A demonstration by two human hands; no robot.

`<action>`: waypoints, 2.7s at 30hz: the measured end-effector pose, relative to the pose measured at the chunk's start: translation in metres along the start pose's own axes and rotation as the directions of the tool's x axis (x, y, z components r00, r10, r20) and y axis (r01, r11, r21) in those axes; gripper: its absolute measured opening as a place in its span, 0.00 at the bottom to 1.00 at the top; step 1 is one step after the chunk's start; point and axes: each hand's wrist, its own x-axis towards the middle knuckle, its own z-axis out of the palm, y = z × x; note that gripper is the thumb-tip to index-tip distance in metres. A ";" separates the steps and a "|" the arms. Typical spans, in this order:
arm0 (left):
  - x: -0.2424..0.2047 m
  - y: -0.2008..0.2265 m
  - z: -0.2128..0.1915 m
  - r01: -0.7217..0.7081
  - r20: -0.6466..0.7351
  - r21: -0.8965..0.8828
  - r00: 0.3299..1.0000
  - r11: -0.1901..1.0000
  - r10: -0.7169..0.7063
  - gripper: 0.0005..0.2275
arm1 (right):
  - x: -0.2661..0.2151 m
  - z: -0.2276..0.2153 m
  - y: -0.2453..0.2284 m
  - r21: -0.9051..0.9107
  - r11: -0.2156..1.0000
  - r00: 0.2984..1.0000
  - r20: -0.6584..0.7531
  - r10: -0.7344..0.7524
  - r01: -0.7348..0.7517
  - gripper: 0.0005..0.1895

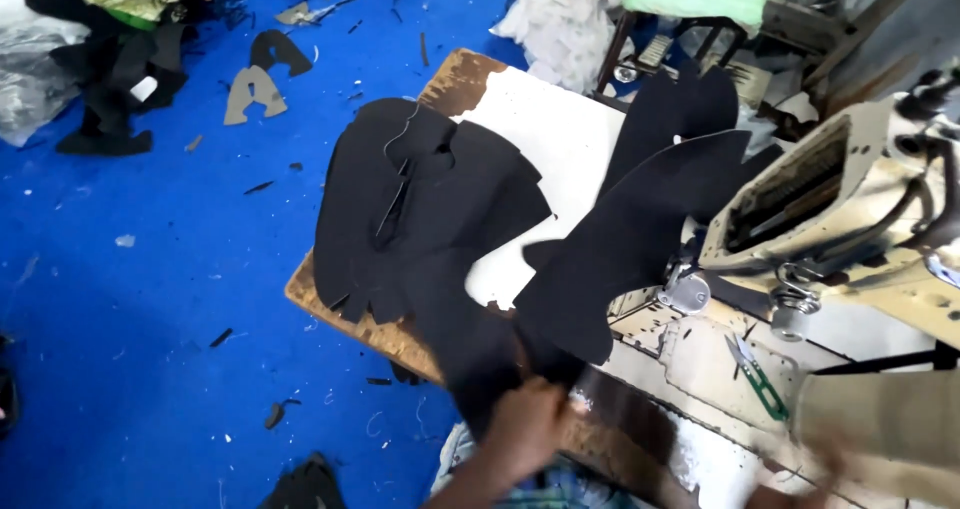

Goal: The person stitches various components of a black shoe upper using an industrial sewing machine.

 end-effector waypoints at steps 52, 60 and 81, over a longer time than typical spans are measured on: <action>-0.008 -0.011 -0.001 -0.549 -0.252 0.078 0.797 0.832 0.549 0.05 | 0.055 0.113 -0.276 -0.247 0.808 0.834 0.307 -0.458 0.535 0.13; -0.013 -0.003 -0.005 -0.521 -0.318 -0.160 0.831 0.839 0.456 0.04 | 0.048 0.115 -0.277 -0.136 0.911 0.905 0.240 -0.350 0.388 0.10; -0.010 0.023 -0.104 -0.560 -0.477 0.112 0.694 0.821 0.538 0.03 | 0.060 0.081 -0.305 0.151 0.934 0.862 0.358 -0.358 0.325 0.09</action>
